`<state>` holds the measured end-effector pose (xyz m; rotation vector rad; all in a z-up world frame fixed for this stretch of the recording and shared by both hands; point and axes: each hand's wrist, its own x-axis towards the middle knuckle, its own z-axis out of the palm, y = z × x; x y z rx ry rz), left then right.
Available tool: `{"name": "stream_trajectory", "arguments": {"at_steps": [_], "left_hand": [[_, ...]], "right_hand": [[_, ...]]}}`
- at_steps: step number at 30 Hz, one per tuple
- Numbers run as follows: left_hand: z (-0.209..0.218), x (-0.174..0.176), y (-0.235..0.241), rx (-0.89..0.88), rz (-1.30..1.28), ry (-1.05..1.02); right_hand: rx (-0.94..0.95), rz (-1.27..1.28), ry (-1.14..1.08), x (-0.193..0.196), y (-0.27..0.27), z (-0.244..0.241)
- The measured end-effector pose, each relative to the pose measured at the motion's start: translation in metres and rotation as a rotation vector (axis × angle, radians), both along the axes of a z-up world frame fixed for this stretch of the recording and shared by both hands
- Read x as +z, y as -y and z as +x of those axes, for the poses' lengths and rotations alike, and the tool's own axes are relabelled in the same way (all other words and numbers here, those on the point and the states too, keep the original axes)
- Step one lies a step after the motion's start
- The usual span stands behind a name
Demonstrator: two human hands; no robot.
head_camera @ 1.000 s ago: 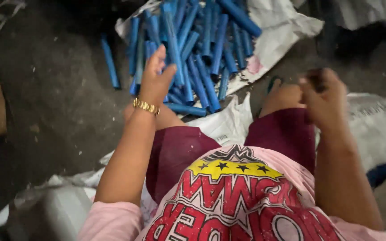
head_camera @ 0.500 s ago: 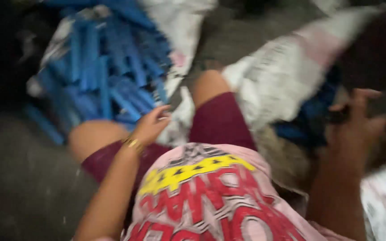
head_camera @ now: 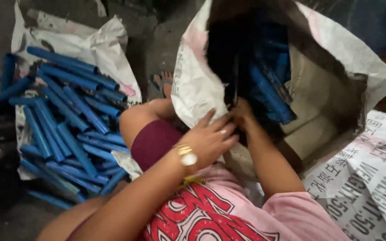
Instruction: The person sits on the floor and scrapes the surface of blue plastic pipes using a metal tool. They hold each pipe with one hand and scrape it with the other, then place the pipe into a white sack. The person repeats this process with multiple pipes.
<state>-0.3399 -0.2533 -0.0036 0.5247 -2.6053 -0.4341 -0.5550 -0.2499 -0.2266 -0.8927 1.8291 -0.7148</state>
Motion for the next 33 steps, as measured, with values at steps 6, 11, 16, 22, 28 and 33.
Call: {"name": "stream_trajectory", "arguments": {"at_steps": [6,11,16,22,28,33], "left_hand": [[0.010,-0.004,0.056,0.098,-0.022,0.702],[0.072,0.034,0.065,0.233,-0.085,0.789],[0.120,0.047,0.039,0.355,-0.147,0.395],[0.105,0.052,0.025,0.467,-0.038,0.378],[0.130,0.031,0.000,0.455,0.001,0.551],[0.122,0.051,-0.010,0.521,0.043,0.448]], "right_hand": [[0.267,-0.055,-0.484,0.021,0.020,-0.058],[-0.009,0.031,-0.155,0.008,0.009,-0.108],[-0.552,0.114,0.868,0.013,0.030,-0.064],[-0.444,0.476,0.394,-0.160,0.105,0.044],[-0.430,0.476,0.433,-0.088,0.138,0.087],[-0.422,0.490,0.434,-0.061,0.140,0.097]]}}
